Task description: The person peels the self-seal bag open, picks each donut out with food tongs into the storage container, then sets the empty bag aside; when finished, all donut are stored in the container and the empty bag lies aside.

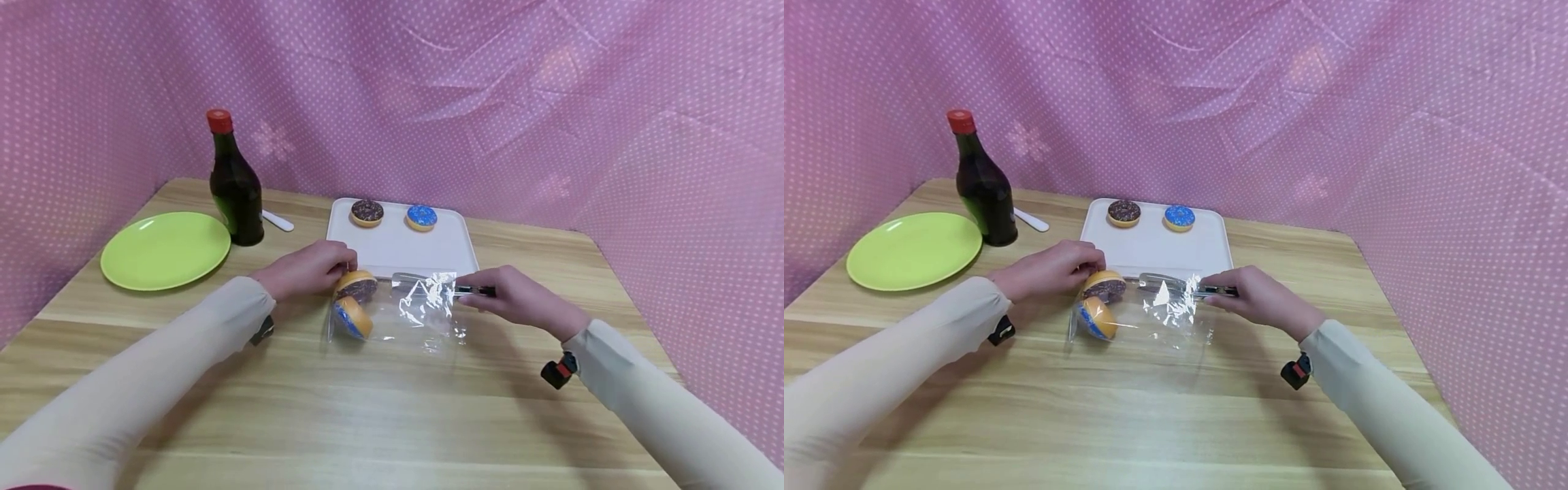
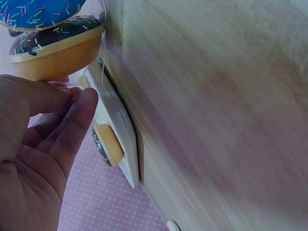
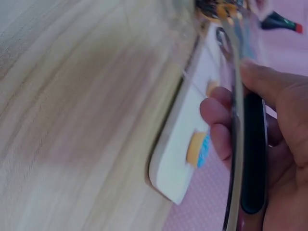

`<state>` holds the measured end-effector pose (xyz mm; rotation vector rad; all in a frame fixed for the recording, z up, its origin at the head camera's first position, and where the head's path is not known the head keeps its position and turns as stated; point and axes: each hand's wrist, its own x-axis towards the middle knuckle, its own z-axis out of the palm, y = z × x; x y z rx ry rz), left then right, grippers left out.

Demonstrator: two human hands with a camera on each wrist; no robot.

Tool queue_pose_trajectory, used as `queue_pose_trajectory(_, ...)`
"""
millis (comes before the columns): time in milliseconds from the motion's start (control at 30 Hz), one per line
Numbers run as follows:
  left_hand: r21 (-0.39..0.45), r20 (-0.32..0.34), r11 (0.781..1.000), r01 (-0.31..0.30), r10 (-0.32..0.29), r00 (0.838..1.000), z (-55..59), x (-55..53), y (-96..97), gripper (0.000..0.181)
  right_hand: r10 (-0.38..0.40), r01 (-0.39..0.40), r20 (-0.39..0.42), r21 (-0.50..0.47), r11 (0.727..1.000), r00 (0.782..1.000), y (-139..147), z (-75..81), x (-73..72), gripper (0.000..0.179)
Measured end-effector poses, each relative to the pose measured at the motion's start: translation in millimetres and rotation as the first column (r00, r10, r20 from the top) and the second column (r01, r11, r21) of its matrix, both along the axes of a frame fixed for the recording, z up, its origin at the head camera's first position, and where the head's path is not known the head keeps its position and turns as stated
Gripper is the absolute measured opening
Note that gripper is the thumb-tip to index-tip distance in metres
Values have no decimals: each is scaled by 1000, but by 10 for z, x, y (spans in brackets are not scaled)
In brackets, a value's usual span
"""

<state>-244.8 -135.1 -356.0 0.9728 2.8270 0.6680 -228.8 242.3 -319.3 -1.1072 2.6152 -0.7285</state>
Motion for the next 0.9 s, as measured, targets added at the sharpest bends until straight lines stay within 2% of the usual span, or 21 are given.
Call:
queue_pose_trajectory(267, -17, 13, 1000, -6, 6, 1000, 21, 4, 3, 21, 6, -4, -150, 8, 1000, 989, -184, -121, 12, 36)
queue_pose_trajectory(533, -5, 7, 1000, 13, -13, 1000, 31, 34, -1, 21, 31, -22, -249, 38, 999, 968, -332, -201, 20, 39)
queue_pose_trajectory(733, 4, -21, 1000, 29, -29, 999, 12, 26, -16, 22, 43, -32, -270, 45, 998, 962, -429, -193, 15, 45)
queue_pose_trajectory(900, 3, -25, 1000, 29, -29, 999, -1, 19, -26, 21, 47, -28, -315, 63, 998, 948, -442, -193, 11, 44)
